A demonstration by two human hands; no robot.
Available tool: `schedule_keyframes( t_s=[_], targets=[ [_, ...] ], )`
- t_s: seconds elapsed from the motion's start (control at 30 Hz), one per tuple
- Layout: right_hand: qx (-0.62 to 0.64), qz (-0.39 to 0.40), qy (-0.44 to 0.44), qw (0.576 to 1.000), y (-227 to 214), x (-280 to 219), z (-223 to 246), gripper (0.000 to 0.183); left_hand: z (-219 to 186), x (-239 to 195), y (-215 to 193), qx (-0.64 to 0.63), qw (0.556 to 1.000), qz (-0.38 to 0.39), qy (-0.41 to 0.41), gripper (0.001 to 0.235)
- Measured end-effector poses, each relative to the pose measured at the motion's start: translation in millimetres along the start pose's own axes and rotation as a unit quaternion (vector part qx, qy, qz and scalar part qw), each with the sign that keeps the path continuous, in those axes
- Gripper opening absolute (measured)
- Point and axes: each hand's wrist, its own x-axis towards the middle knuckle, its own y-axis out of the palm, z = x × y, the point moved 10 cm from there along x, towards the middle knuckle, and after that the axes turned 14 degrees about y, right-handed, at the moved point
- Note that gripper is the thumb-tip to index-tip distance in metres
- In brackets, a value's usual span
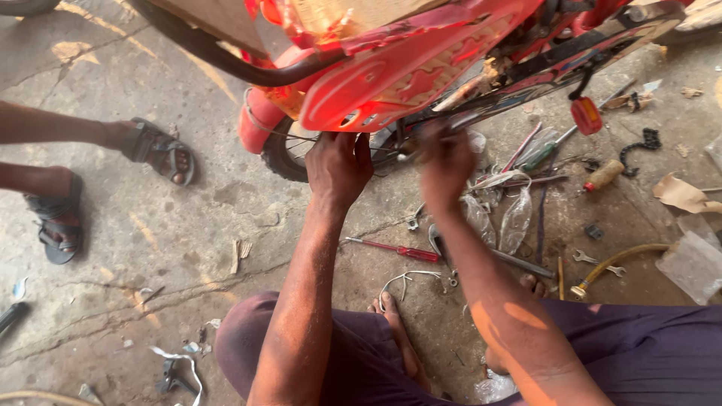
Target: The person is repairing a red bicycle by adjusting the rear wheel and chain area. They use a screwdriver and wrench to tighten bolts and make adjustments to the frame and chain guard. The person also uses their hands to manipulate the chain and pedal area.
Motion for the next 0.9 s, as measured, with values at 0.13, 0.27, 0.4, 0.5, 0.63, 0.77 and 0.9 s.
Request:
schedule_keyframes(
  t_s=[0.13,0.27,0.4,0.5,0.63,0.77,0.9],
  targets=[
    [0.003,0.017,0.113,0.993,-9.9,21.6,-29.6,0.009,-9.0,3.7,-12.1,0.054,0.995,0.028,0.077,0.012],
    [0.120,-0.066,0.196,0.971,-57.1,38.5,-60.8,0.001,-11.7,1.7,1.0,0.049,0.989,0.093,0.104,0.011],
    [0.239,-0.177,0.337,0.893,-114.5,34.4,-134.5,0.002,2.3,-6.1,17.4,0.078,0.980,0.175,0.060,0.008],
    [0.271,-0.159,0.345,0.884,-142.9,50.7,-185.0,0.003,-18.0,-3.6,-5.2,0.065,0.984,0.032,0.161,0.011],
    [0.225,-0.160,0.393,0.877,-158.8,48.0,-234.0,0.008,0.5,-4.3,11.6,0.046,0.987,0.128,0.082,0.007],
    [-0.045,0.108,0.454,0.883,-54.1,-36.4,-261.7,0.027,10.4,-9.7,22.4,0.038,0.976,0.212,0.008,0.018],
    [0.137,0.286,0.484,0.816,78.3,-118.6,-232.4,0.052,18.5,5.1,-3.0,-0.219,0.964,0.143,-0.054,0.026]
  ],
)
